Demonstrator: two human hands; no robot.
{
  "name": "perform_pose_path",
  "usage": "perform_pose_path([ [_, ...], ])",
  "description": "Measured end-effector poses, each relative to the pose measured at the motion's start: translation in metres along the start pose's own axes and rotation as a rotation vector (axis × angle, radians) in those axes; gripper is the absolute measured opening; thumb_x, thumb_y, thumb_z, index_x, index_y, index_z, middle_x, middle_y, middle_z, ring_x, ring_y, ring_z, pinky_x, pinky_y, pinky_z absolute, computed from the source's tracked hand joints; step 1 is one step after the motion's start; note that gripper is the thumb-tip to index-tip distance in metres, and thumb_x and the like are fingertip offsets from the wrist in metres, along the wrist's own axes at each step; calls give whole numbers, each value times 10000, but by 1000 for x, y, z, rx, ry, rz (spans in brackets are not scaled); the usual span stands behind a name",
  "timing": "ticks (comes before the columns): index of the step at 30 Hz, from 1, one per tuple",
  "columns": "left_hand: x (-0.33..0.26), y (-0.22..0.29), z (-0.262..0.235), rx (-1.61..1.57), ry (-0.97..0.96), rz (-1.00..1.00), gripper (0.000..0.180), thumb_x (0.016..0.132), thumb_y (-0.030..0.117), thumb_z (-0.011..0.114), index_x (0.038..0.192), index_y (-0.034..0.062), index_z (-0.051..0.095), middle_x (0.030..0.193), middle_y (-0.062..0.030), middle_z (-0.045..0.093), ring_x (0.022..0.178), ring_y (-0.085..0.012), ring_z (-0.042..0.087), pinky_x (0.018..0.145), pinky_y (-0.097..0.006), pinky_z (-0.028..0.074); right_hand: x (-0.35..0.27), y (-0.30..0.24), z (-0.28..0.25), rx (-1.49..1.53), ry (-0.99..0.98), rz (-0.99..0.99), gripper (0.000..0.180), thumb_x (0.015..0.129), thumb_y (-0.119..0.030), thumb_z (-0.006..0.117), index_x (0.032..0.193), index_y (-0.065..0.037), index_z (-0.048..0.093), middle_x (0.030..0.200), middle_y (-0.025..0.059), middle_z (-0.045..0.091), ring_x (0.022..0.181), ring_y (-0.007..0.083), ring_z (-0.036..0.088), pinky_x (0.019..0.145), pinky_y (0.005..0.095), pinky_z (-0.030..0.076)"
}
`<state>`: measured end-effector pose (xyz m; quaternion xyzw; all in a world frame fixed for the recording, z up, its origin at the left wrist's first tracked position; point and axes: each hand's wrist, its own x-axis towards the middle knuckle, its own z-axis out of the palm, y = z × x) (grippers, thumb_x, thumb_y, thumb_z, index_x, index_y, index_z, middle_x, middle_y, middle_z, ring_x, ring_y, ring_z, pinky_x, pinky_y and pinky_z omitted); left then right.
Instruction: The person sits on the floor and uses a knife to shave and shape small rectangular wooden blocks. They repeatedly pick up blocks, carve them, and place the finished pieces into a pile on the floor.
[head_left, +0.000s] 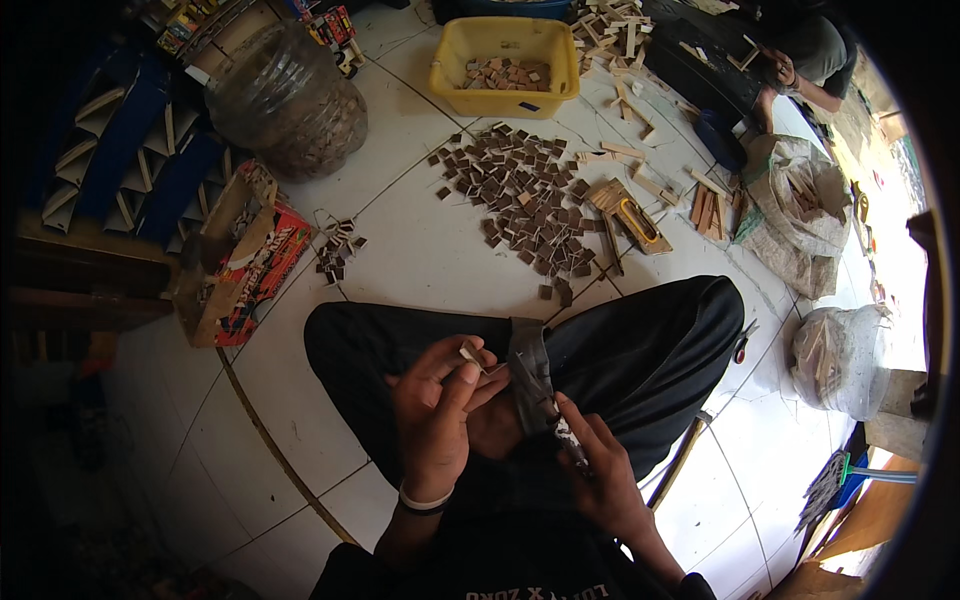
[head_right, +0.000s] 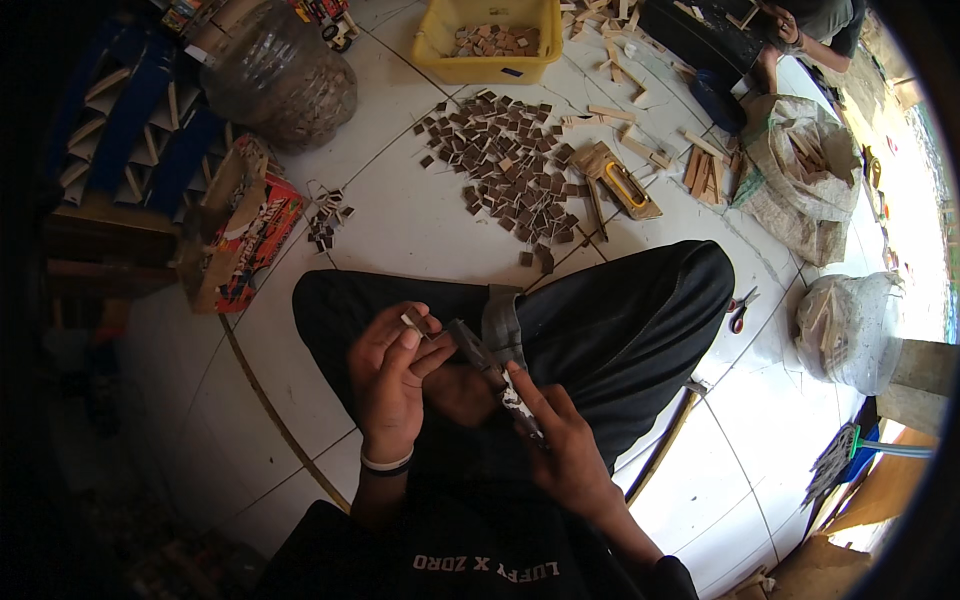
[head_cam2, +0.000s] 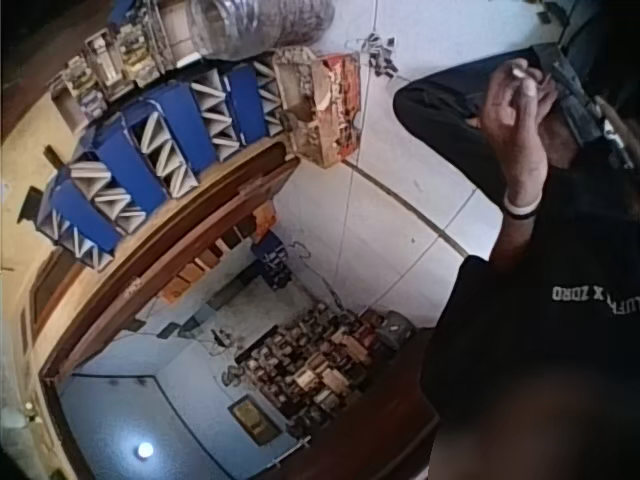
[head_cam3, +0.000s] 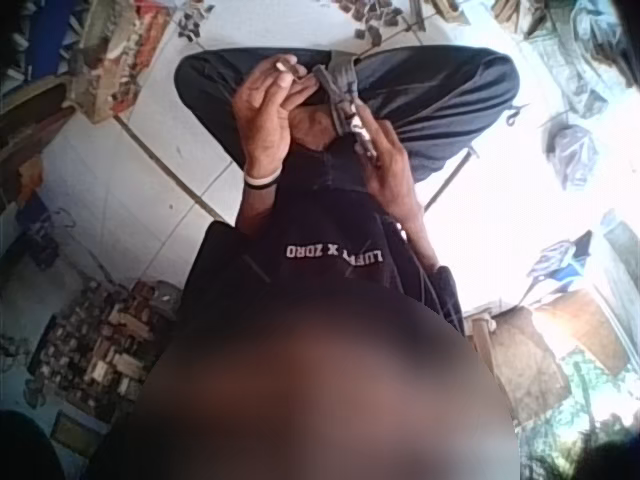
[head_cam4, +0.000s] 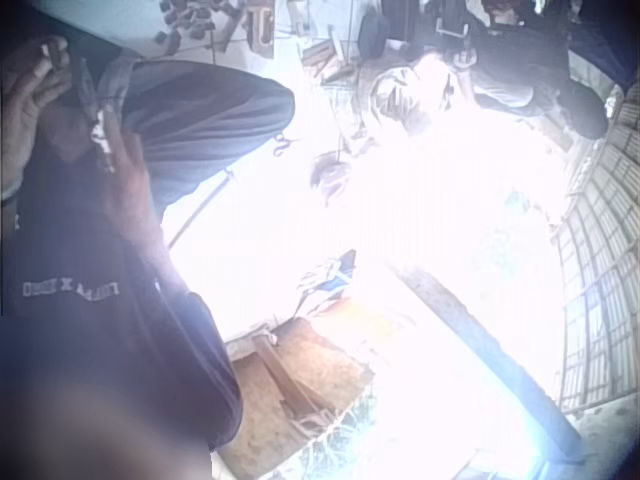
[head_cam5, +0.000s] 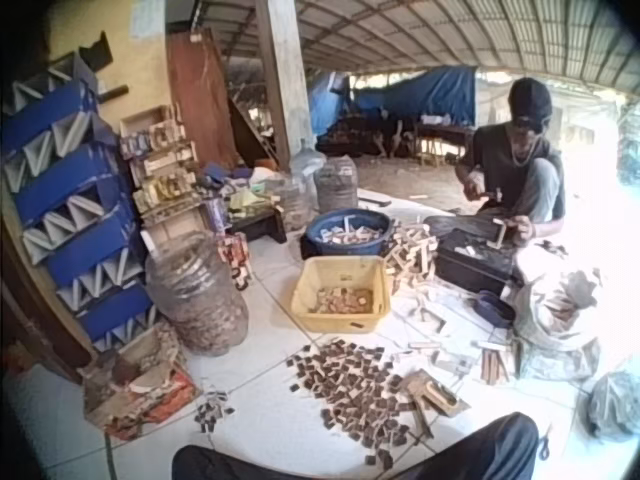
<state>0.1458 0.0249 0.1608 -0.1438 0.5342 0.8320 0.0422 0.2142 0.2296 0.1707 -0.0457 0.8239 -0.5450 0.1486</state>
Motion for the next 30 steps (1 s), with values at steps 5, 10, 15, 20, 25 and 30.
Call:
perform_pose_path([
  [5,-4,-5,4,-8,47,18,293,1025,114,632,1268,-50,625,1107,-145,711,1021,-262,761,954,-424,662,-4,-1,4,19,15,10,790,914,122,650,1628,-136,432,1074,196,595,903,373,673,823,440,545],
  [10,1,0,-4,58,-44,-10,313,1033,128,630,1292,-46,607,1157,-151,695,1073,-250,739,1001,-432,638,-4,-1,3,-49,46,14,776,910,117,656,1612,-146,460,1084,197,602,895,378,693,802,474,557],
  [15,1,0,0,92,-83,42,325,1057,136,626,1334,-31,596,1201,-139,679,1104,-245,726,1039,-445,614,-4,0,4,-95,73,6,794,889,128,670,1602,-165,481,1101,194,608,897,386,705,784,488,572],
  [20,1,-1,-1,-48,-58,-10,317,1065,113,637,1348,-27,610,1195,-128,688,1116,-252,728,1031,-446,622,-4,2,7,-107,76,6,835,862,154,676,1603,-181,482,1106,192,610,909,385,710,788,489,585],
  [25,0,-5,-4,-78,-59,-4,309,1062,130,652,1322,-35,625,1154,-124,705,1096,-255,741,1012,-440,636,-6,2,8,-116,75,11,850,854,158,678,1605,-188,480,1111,191,610,912,380,710,791,484,596],
  [30,0,-7,-6,-77,-46,-3,311,1055,134,667,1310,-40,628,1147,-125,707,1085,-255,745,1004,-437,642,-6,1,7,-143,77,14,865,841,165,682,1605,-190,482,1118,189,602,913,369,706,792,473,601],
])
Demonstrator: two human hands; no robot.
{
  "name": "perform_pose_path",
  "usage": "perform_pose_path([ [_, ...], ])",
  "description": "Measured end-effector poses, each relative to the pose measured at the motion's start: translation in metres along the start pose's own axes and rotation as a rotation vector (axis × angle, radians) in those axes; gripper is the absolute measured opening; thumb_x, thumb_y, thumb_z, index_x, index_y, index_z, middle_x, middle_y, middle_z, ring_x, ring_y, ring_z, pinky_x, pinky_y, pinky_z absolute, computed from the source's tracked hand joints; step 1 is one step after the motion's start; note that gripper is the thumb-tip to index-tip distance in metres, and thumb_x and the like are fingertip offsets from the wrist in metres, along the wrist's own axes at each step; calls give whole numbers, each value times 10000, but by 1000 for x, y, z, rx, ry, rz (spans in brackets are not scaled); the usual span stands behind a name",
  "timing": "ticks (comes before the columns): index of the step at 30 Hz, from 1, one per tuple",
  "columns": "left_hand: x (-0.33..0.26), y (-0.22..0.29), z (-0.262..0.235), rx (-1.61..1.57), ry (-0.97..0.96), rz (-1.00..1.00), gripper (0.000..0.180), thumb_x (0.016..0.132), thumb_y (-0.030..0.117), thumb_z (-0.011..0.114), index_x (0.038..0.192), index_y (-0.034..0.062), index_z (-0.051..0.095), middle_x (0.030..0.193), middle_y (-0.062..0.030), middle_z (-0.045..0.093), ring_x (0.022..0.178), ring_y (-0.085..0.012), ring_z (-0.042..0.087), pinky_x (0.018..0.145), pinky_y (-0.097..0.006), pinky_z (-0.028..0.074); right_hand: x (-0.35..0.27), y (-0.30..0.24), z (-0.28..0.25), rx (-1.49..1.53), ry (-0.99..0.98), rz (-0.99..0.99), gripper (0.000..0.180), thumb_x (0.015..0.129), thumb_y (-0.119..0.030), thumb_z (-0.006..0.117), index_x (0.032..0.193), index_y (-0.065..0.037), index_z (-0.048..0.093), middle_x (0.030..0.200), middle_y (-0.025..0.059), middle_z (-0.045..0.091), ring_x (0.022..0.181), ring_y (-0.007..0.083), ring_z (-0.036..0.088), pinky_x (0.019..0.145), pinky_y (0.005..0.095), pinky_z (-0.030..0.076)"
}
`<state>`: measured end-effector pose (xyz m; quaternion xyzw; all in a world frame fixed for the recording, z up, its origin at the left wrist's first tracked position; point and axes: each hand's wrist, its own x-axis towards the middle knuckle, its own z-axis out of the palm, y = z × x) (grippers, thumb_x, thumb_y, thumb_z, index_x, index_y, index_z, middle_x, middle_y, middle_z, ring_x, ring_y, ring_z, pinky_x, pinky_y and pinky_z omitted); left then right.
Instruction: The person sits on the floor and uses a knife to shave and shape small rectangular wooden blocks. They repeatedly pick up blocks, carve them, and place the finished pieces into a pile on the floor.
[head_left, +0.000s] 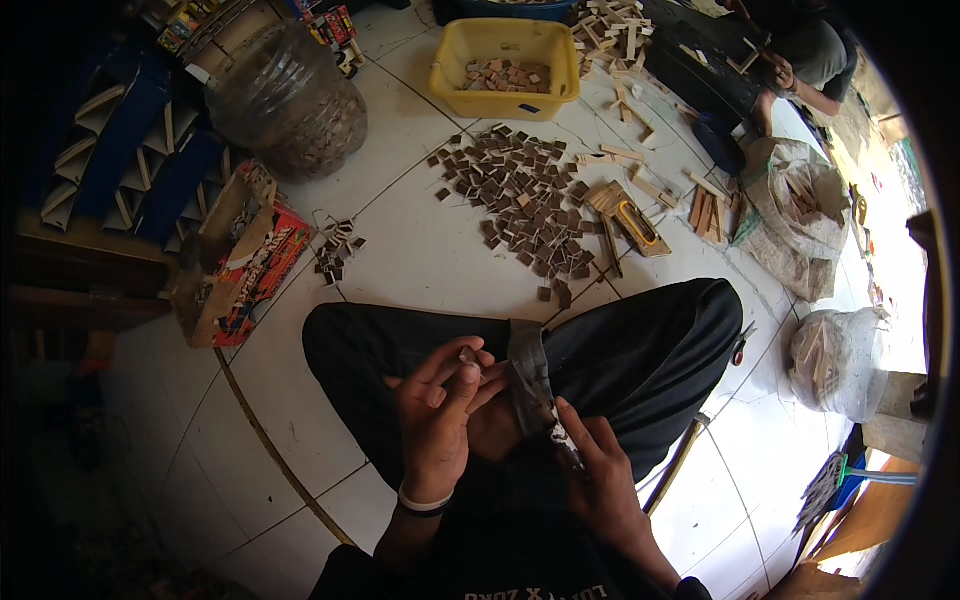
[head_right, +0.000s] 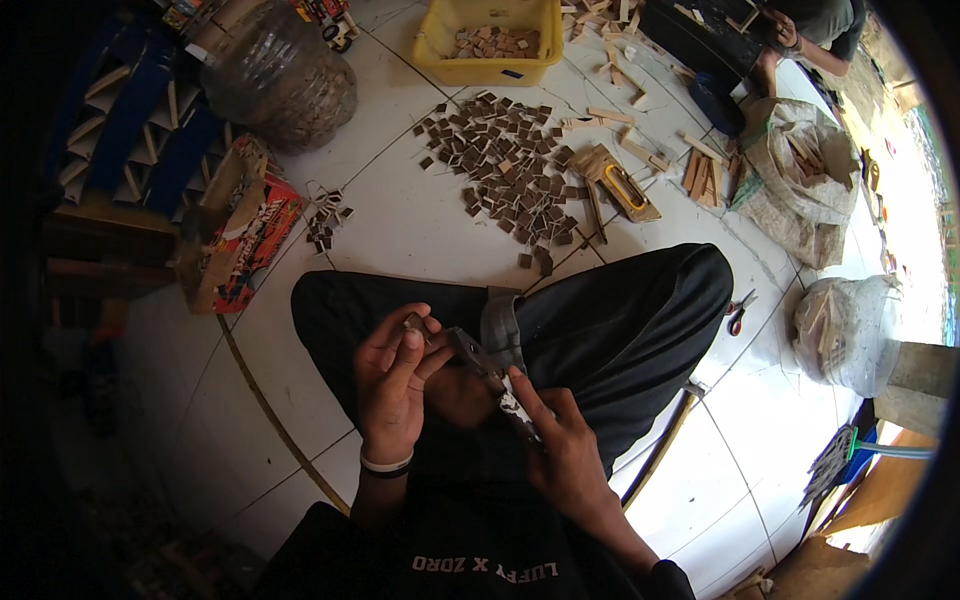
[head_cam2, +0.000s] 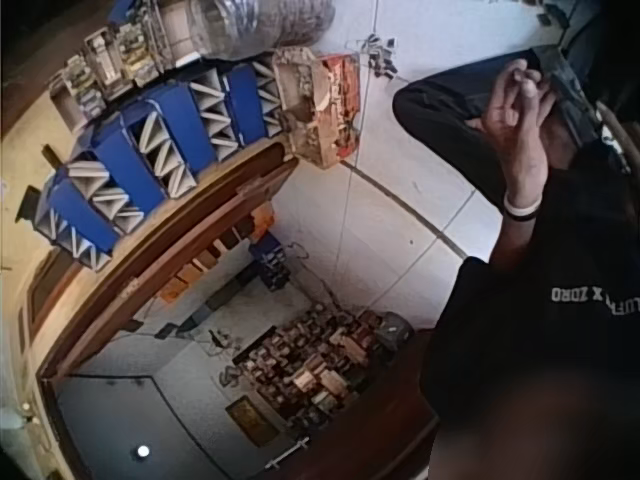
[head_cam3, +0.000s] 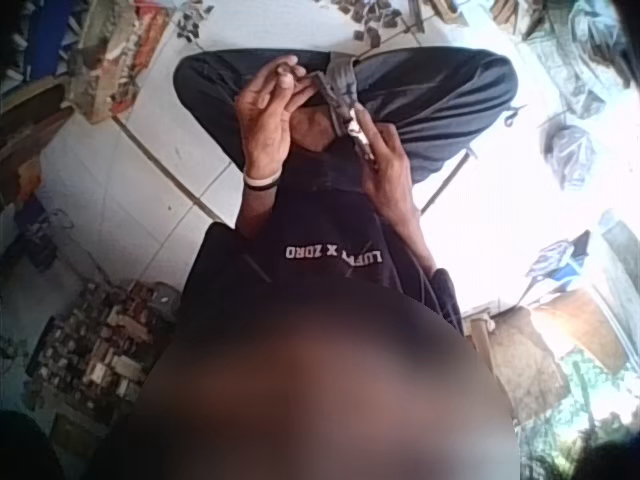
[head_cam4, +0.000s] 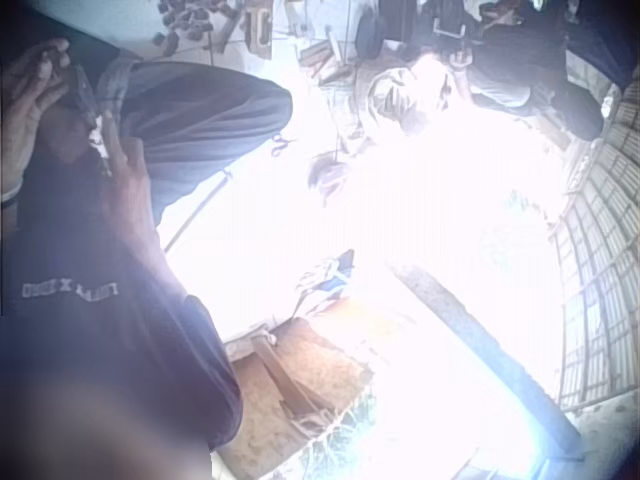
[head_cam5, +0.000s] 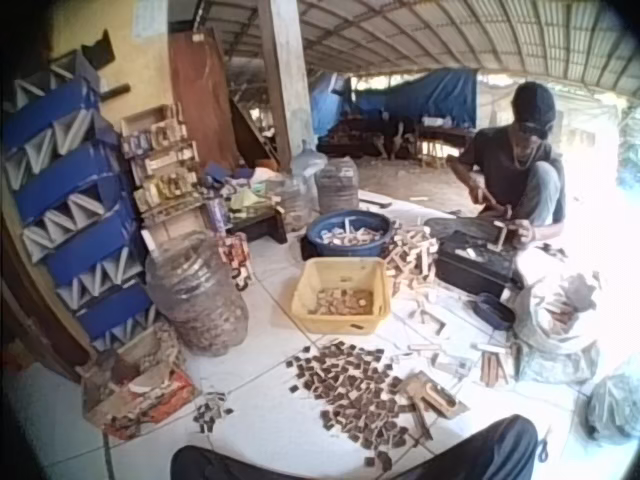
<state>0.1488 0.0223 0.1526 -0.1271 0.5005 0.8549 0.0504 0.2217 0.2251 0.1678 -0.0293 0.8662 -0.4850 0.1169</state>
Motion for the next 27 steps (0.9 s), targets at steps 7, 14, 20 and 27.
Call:
perform_pose_path([
  [7,-1,-1,-2,8,14,-14,312,1050,134,676,1306,-39,633,1150,-125,709,1077,-253,748,1000,-440,643,-1,0,0,-27,2,1,879,828,173,681,1603,-195,487,1120,178,602,910,349,706,786,469,604],
  [14,-5,-2,3,-18,-5,-45,460,1033,82,683,1458,-16,537,1172,-112,705,1153,-220,712,1018,-410,631,-2,2,1,-26,13,2,879,821,175,679,1597,-195,496,1127,178,598,911,350,704,787,463,606],
  [20,-10,-6,8,-52,67,-82,553,992,2,704,1502,-8,490,1170,-104,710,1155,-183,705,1007,-381,635,-4,5,3,-22,16,4,873,817,171,681,1591,-193,506,1131,178,596,928,352,699,794,462,605],
  [27,-11,-5,12,-144,122,-170,619,990,1,703,1544,0,428,1106,-103,719,1075,-194,737,976,-376,655,-4,5,2,-38,20,-2,876,813,158,699,1594,-186,502,1134,182,596,947,344,677,816,452,599],
])
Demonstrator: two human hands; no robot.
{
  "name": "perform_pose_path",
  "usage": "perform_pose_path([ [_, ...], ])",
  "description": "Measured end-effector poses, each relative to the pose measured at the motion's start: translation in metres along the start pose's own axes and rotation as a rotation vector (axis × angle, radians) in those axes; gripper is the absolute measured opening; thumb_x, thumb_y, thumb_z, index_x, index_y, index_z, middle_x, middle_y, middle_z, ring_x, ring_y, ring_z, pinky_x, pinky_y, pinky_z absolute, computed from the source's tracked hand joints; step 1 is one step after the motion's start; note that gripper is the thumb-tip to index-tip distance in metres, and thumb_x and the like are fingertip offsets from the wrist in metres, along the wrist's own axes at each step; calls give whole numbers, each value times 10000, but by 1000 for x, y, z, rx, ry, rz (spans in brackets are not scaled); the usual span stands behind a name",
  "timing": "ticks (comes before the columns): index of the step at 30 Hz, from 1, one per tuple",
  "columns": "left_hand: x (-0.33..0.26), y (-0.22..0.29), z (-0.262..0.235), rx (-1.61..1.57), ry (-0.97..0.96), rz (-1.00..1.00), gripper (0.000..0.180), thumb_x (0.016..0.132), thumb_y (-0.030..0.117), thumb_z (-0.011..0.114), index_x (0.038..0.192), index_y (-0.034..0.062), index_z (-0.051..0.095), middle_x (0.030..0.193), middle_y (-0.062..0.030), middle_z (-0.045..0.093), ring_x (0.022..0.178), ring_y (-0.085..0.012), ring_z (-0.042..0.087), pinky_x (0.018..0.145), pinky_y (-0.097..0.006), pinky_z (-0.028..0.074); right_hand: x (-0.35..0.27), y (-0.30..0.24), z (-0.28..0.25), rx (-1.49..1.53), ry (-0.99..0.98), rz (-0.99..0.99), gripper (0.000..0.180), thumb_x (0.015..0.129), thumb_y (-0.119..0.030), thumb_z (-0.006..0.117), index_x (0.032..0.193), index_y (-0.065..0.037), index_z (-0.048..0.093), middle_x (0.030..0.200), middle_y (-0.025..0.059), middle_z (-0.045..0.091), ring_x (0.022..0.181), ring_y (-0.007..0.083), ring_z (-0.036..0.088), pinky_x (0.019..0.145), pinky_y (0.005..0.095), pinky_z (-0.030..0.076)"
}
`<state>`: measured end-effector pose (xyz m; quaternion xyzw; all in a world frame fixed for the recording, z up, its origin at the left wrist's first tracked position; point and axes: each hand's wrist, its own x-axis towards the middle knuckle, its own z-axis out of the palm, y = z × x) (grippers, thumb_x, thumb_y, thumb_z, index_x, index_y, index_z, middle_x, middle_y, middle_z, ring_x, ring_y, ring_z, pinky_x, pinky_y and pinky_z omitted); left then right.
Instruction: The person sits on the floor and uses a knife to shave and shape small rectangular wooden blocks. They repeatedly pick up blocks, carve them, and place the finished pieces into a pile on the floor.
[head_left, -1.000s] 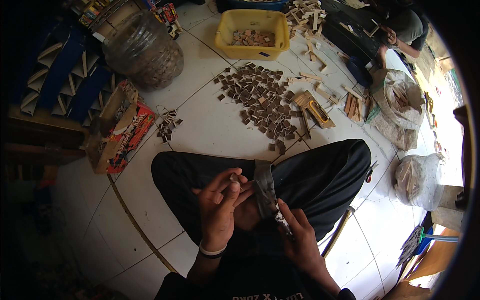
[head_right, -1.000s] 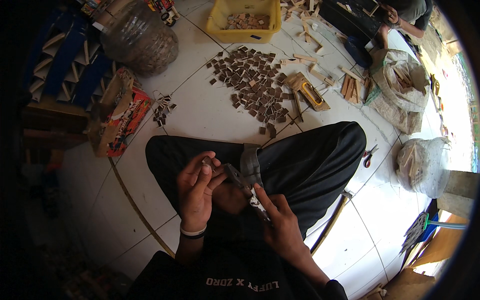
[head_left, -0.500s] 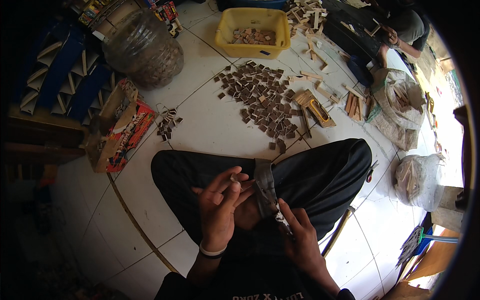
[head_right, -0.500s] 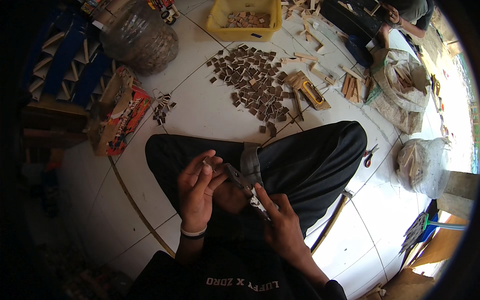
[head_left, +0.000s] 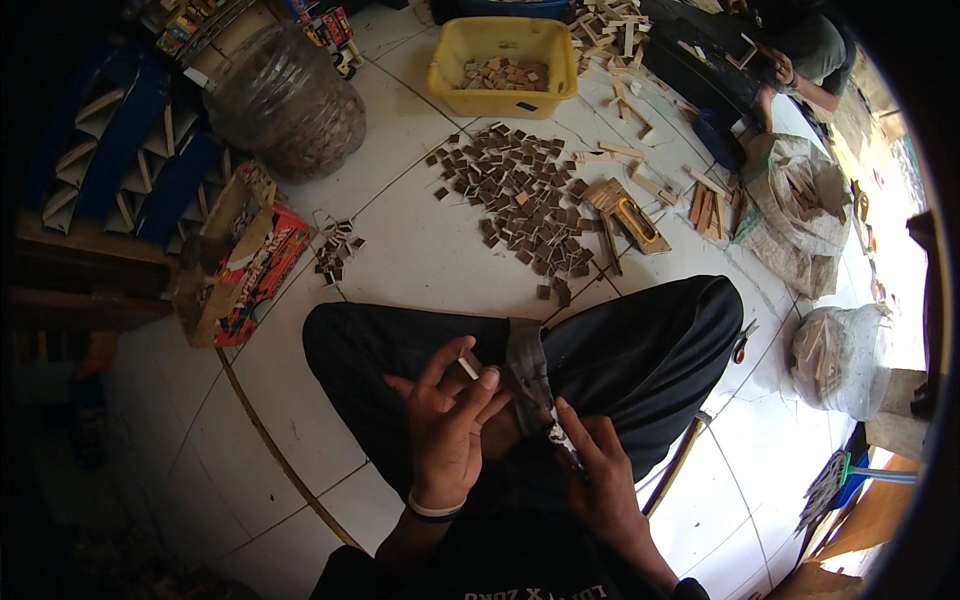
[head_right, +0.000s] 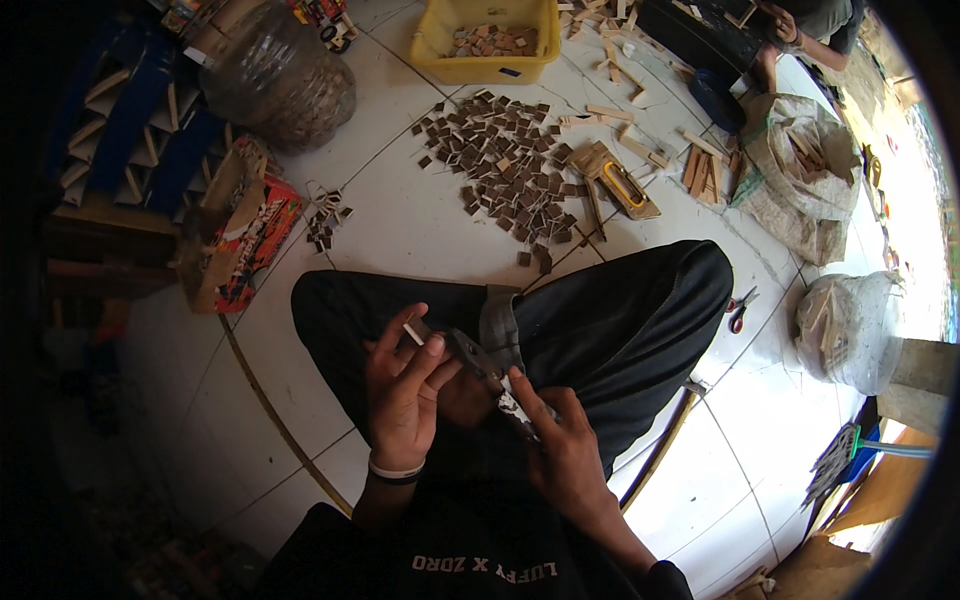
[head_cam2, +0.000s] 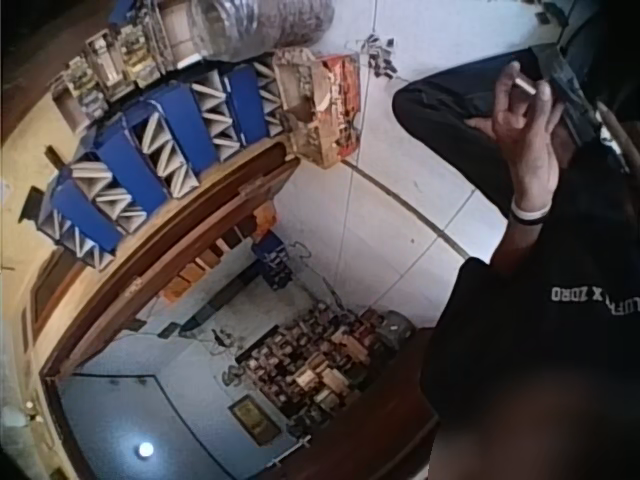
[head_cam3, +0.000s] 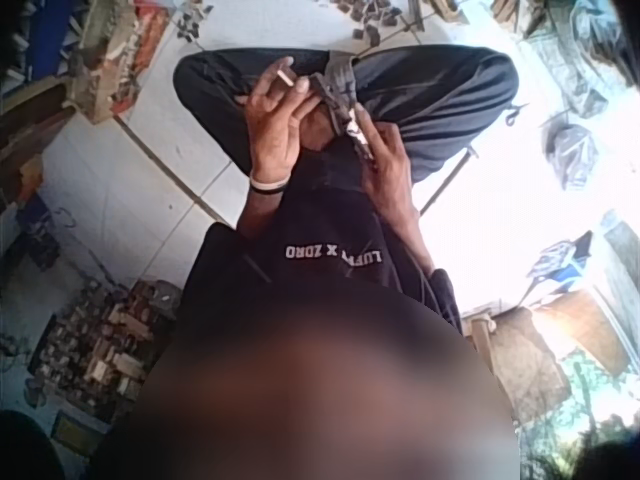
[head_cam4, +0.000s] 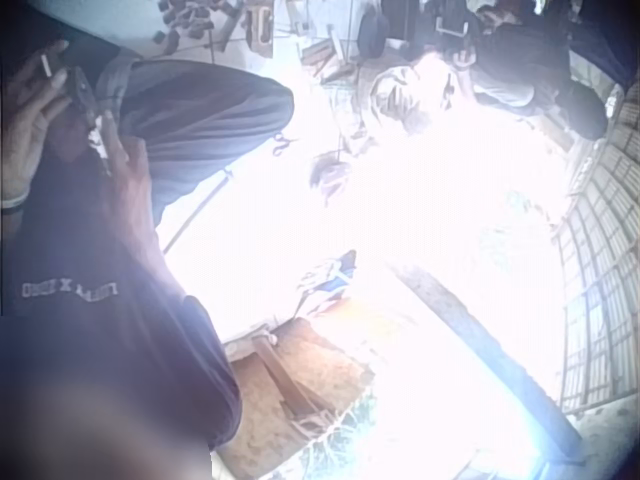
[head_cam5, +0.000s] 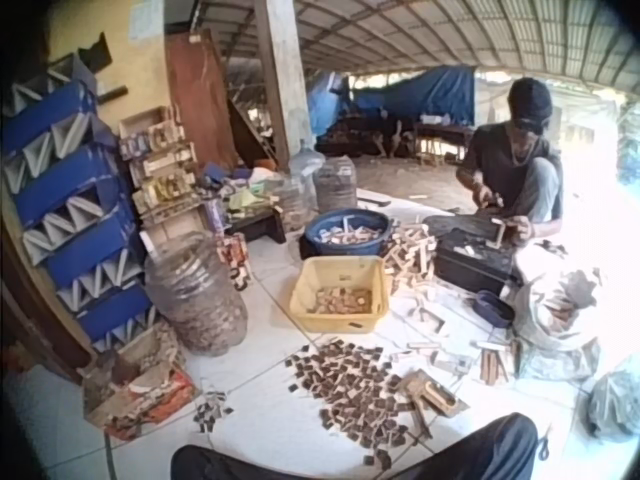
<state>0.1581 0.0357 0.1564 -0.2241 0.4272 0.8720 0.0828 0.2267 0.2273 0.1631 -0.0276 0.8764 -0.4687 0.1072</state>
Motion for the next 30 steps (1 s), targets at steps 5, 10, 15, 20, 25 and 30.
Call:
perform_pose_path([
  [5,-2,1,4,17,-1,42,634,1002,6,687,1567,2,398,1115,-110,711,1064,-193,739,971,-380,660,0,-2,-1,32,-20,-3,768,882,109,693,1587,-124,497,1149,187,598,983,344,672,853,437,566],
  [10,-3,3,5,24,-33,86,648,1013,1,668,1586,8,366,1115,-104,706,1072,-188,735,986,-395,660,0,-2,-1,35,-31,-4,895,810,155,706,1607,-180,477,1174,195,579,1025,364,655,864,455,587],
  [15,-4,3,4,22,-33,96,643,1018,-2,657,1587,8,359,1113,-107,706,1079,-195,736,993,-402,659,1,-2,-1,38,-43,-6,897,809,158,708,1609,-174,474,1181,205,575,1026,368,654,868,452,586],
  [20,-5,2,4,10,-29,100,629,1029,9,643,1584,16,345,1119,-121,705,1085,-221,739,987,-415,657,1,-3,-3,47,-44,-10,782,878,121,694,1593,-116,486,1167,201,584,1008,351,659,872,433,561],
  [25,-8,2,4,-11,-6,111,637,1002,1,694,1556,55,383,1072,-75,702,1096,-188,721,1007,-433,647,1,-4,-2,51,-61,-8,799,872,132,690,1599,-122,478,1167,201,580,1012,352,658,867,433,562],
  [30,-8,2,2,-13,-17,120,646,1000,2,698,1560,60,381,1082,-69,689,1089,-177,718,1003,-425,650,1,-4,-2,74,-81,4,926,800,177,696,1619,-182,458,1194,205,561,1051,365,648,881,453,583],
])
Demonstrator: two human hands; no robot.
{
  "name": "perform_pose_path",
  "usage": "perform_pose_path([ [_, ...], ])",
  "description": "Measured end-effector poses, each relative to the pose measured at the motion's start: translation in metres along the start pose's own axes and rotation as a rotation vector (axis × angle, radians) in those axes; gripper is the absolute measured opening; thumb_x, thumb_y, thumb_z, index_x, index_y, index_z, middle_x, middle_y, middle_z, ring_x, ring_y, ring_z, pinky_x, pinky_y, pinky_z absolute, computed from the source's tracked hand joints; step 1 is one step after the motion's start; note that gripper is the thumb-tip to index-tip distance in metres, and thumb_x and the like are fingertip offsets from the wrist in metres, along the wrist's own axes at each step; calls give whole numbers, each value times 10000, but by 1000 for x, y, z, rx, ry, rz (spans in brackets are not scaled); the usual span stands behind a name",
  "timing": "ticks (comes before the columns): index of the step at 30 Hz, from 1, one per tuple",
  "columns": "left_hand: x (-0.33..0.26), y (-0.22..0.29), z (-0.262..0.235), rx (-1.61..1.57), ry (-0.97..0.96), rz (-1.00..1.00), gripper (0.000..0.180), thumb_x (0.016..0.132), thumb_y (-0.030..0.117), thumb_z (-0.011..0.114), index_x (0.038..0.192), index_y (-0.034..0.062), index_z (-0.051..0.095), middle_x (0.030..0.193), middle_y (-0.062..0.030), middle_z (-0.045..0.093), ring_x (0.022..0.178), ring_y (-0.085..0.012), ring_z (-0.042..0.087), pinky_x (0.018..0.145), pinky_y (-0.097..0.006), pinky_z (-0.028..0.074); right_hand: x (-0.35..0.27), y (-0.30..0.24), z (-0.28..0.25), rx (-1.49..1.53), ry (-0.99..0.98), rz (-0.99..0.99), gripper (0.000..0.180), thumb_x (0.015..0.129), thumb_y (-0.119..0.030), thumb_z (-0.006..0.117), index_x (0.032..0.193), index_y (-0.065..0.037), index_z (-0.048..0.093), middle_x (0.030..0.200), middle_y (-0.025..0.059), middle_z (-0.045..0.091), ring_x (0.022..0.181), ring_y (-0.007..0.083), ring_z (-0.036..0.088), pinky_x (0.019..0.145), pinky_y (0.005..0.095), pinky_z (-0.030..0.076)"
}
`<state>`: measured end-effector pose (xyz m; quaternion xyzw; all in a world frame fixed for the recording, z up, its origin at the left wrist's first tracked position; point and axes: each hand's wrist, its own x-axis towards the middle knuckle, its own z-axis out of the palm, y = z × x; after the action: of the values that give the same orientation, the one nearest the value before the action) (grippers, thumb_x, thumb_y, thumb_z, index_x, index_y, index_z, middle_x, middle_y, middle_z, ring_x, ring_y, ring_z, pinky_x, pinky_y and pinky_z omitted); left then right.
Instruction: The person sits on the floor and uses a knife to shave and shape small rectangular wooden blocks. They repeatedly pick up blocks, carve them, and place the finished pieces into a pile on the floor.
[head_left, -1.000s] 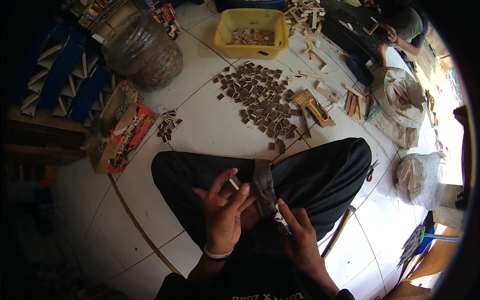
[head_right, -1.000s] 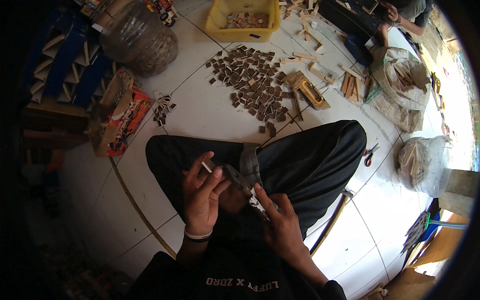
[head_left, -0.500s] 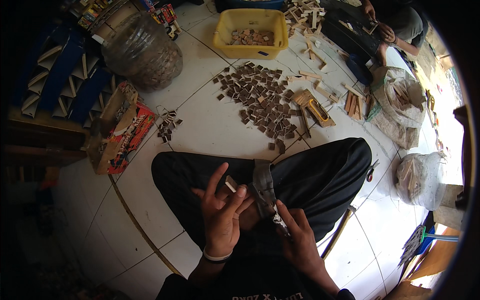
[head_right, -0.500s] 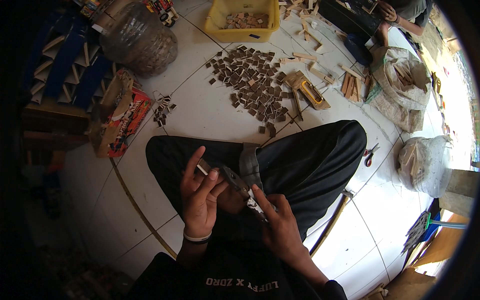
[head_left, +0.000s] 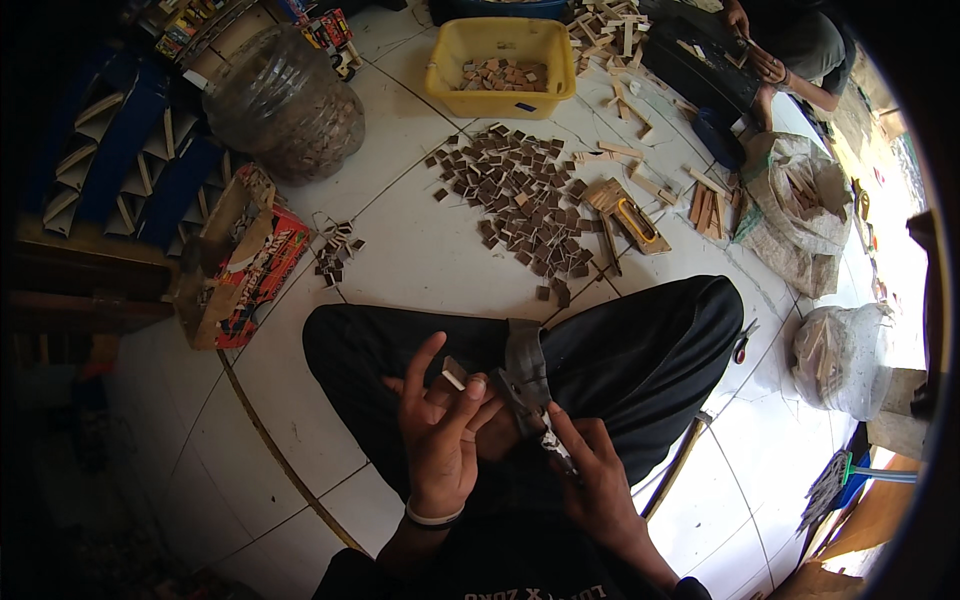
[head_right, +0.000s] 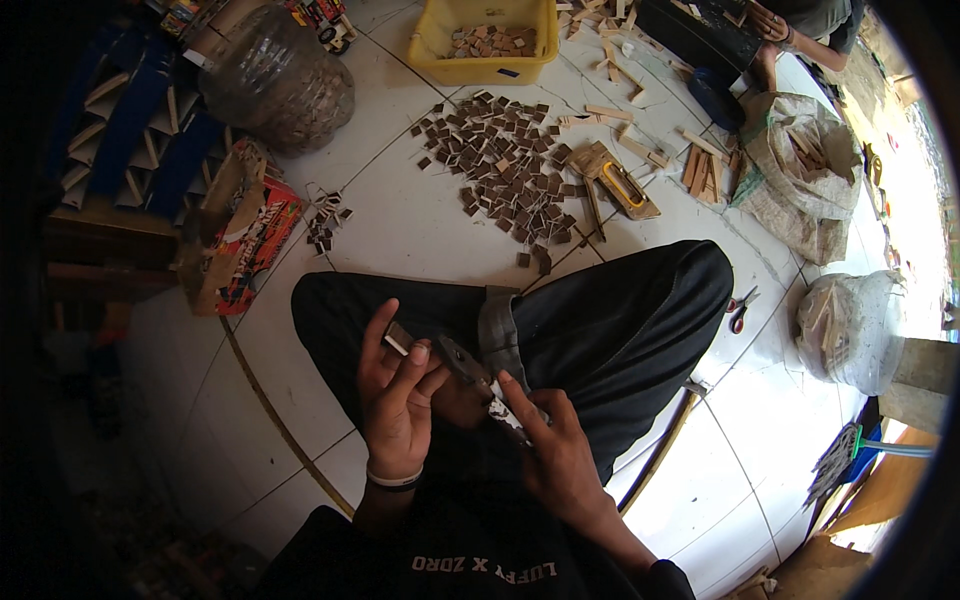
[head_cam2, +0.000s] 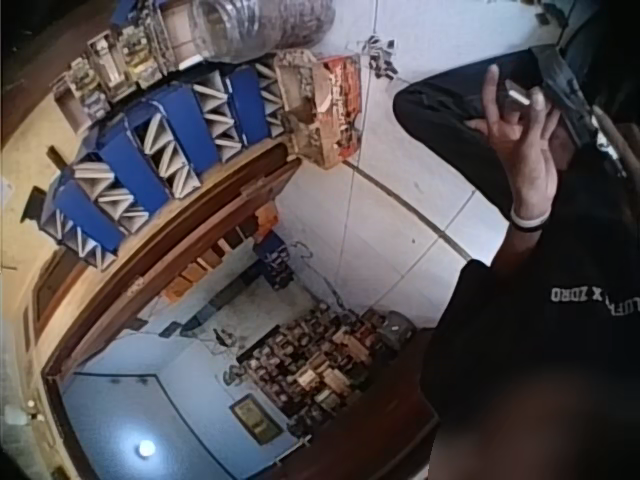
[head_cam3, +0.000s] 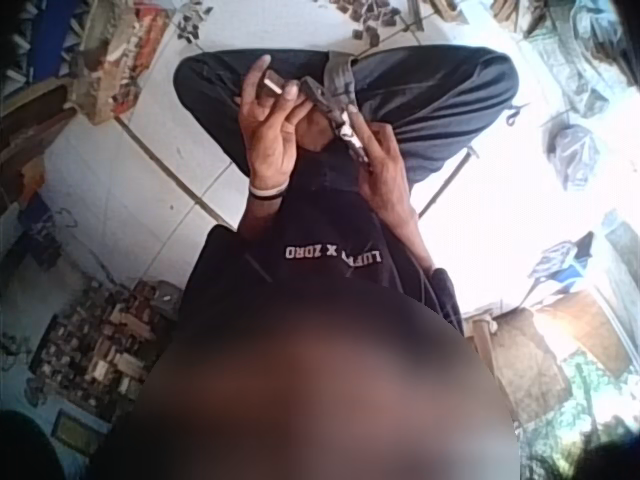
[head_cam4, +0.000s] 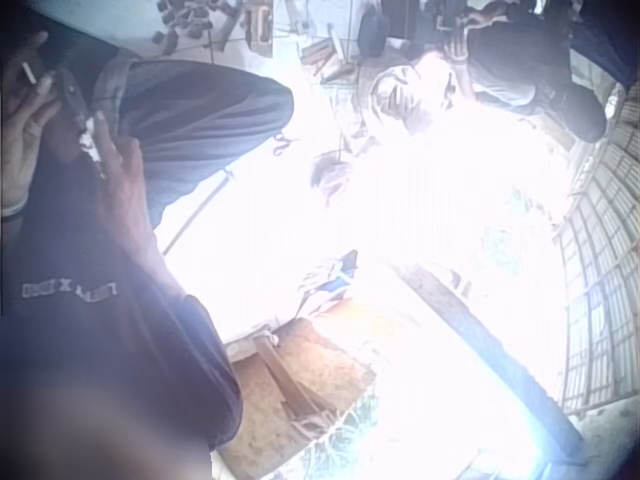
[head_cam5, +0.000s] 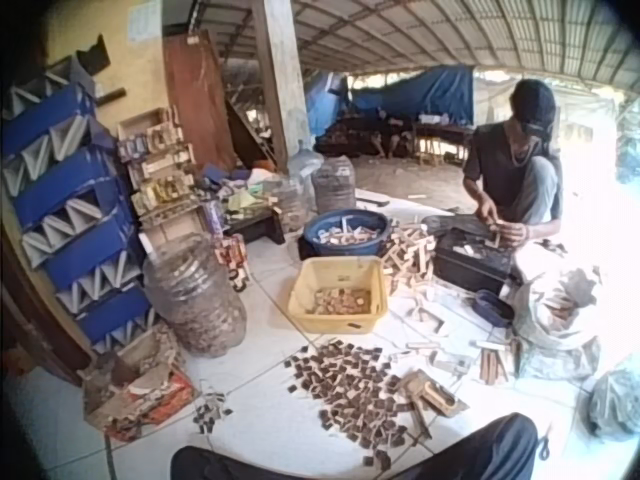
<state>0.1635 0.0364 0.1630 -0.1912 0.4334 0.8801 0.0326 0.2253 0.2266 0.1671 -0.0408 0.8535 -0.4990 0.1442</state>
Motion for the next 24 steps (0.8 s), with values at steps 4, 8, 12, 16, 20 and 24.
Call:
perform_pose_path([
  [4,0,0,-1,-10,0,-5,650,1000,-2,696,1564,63,381,1078,-66,688,1081,-170,717,996,-417,652,0,0,0,-22,11,-21,870,824,159,690,1608,-146,466,1191,203,570,1054,363,645,891,442,568],
  [8,0,1,0,10,22,-23,641,996,-14,695,1556,63,393,1055,-58,689,1065,-167,720,994,-418,650,2,1,0,-79,36,-58,753,888,116,681,1586,-88,485,1175,210,589,1017,367,657,879,420,549],
  [12,0,0,0,40,4,-1,617,1034,20,635,1579,16,346,1092,-127,694,1063,-213,737,964,-400,660,1,2,0,-65,10,-29,959,758,201,659,1618,-170,455,1180,201,572,1102,380,621,930,466,561],
  [16,0,0,-1,55,19,-16,618,1031,24,643,1577,16,354,1082,-111,691,1079,-202,729,970,-385,651,0,4,1,-24,-8,16,967,749,203,652,1615,-184,462,1162,202,577,1056,384,644,909,474,573],
  [20,4,-4,-2,42,-8,-12,638,1024,47,666,1578,6,352,1115,-102,696,1102,-210,719,1010,-398,626,0,6,2,-33,-11,13,970,747,193,671,1611,-200,471,1141,201,581,1015,388,665,889,478,585],
  [24,8,-9,-3,24,-87,-21,655,1006,125,732,1554,-17,402,1117,-106,729,1134,-260,719,1084,-461,580,2,4,1,-47,-27,6,938,775,151,700,1610,-214,476,1151,209,585,1016,399,669,888,475,589],
])
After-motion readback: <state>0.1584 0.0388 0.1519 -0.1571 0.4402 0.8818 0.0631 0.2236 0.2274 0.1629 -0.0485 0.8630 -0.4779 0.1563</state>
